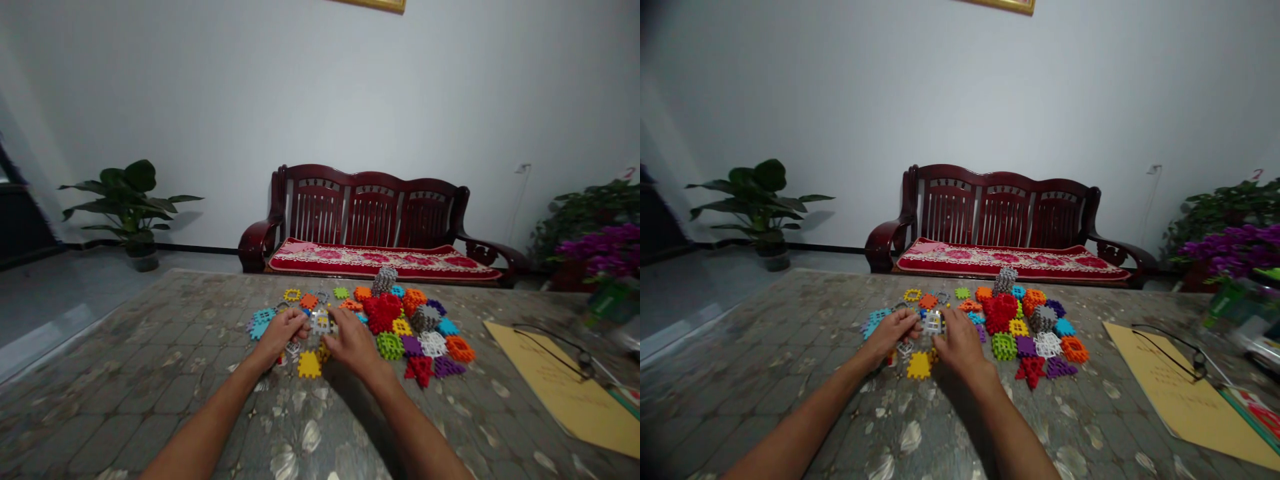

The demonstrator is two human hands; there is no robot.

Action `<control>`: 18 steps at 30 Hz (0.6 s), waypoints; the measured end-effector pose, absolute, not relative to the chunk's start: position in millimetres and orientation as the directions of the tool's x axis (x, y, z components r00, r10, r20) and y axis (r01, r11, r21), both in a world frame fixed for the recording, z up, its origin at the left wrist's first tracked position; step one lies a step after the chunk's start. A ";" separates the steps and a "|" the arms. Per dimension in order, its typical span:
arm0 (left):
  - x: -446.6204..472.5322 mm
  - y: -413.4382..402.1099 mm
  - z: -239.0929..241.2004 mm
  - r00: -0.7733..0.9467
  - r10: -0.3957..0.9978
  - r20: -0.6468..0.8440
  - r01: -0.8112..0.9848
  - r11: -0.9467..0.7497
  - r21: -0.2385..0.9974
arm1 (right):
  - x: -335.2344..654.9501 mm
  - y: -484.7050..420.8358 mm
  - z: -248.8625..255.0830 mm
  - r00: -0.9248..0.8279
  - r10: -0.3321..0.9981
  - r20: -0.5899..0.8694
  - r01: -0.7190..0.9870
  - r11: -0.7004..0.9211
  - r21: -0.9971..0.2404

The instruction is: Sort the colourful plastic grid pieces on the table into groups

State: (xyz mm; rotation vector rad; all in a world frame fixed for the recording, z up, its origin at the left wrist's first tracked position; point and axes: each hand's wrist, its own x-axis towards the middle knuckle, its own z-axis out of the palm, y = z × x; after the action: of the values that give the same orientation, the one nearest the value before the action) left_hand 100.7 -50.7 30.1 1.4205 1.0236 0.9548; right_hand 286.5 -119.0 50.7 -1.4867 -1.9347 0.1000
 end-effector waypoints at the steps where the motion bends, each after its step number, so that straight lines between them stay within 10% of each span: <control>1: 96.5 -47.3 30.4 0.247 0.968 0.036 0.093 -0.061 0.994 | 291.6 -116.5 56.1 -0.097 0.879 0.466 0.817 0.338 -0.467; 9: 41.0 -21.4 22.6 -0.264 0.922 0.284 0.476 -0.131 0.869 | 393.2 -80.5 99.0 0.128 0.859 0.495 0.832 0.179 -0.525; 18: 36.3 -25.1 12.4 -0.170 0.908 0.383 0.901 -0.015 0.434 | 484.3 -34.1 112.5 0.268 0.871 0.412 0.909 -0.087 -0.408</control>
State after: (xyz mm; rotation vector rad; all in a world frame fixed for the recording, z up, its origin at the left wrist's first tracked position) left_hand 36.3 -25.1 12.4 2.0166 2.1972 0.9508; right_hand 484.3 -34.1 112.5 -1.9524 -1.6010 -0.0834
